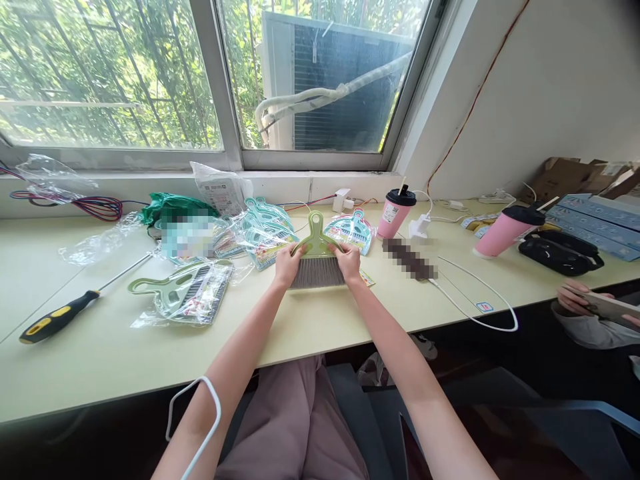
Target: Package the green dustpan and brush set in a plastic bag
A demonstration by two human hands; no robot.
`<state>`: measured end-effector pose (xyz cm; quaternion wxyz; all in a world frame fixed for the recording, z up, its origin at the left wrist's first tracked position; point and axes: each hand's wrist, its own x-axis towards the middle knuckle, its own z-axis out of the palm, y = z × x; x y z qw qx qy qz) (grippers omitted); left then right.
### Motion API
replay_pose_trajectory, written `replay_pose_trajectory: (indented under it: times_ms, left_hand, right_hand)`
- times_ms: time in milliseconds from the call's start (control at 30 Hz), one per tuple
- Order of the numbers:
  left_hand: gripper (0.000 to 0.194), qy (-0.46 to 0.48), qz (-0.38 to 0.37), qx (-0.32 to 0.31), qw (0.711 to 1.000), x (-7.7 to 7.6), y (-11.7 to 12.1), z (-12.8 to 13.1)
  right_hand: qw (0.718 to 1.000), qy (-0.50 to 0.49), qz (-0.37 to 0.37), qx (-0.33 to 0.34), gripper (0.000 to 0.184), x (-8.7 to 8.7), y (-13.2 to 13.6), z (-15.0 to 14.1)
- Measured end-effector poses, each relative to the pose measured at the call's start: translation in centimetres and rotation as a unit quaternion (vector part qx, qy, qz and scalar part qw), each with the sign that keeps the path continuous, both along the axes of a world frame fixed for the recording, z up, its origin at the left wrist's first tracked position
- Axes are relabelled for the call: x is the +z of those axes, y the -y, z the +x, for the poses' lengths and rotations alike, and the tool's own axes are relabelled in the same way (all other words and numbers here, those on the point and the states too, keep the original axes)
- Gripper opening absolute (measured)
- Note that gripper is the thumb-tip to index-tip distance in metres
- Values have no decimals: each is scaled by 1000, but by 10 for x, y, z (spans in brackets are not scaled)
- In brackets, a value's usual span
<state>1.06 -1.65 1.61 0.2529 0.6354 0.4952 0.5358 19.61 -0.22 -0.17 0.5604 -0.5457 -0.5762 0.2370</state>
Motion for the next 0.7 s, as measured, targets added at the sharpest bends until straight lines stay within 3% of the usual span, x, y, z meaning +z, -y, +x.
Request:
replay_pose_trajectory:
  times_ms: [133, 233, 367, 533, 600, 700]
  left_hand:
    - [33, -5, 2, 3, 1000, -1, 1, -1]
    - [33, -9, 3, 4, 1000, -1, 1, -1]
    - [26, 4, 12, 12, 1000, 2, 0, -3]
    - [25, 9, 23, 8, 1000, 2, 1, -4]
    - [26, 9, 27, 13, 1000, 0, 1, -4]
    - [30, 0, 27, 7, 1000, -4, -2, -6]
  right_hand:
    - [1000, -11, -4, -28, 38, -2, 3, -2]
    - [1000, -1, -18, -8, 34, 1, 3, 1]
    - [996, 13, -26, 87, 30, 19, -5, 7]
    - [979, -2, -26, 204, 40, 44, -19, -3]
    - [982, -2, -33, 187, 40, 44, -23, -10]
    - [994, 2, -22, 106, 35, 36, -24, -18]
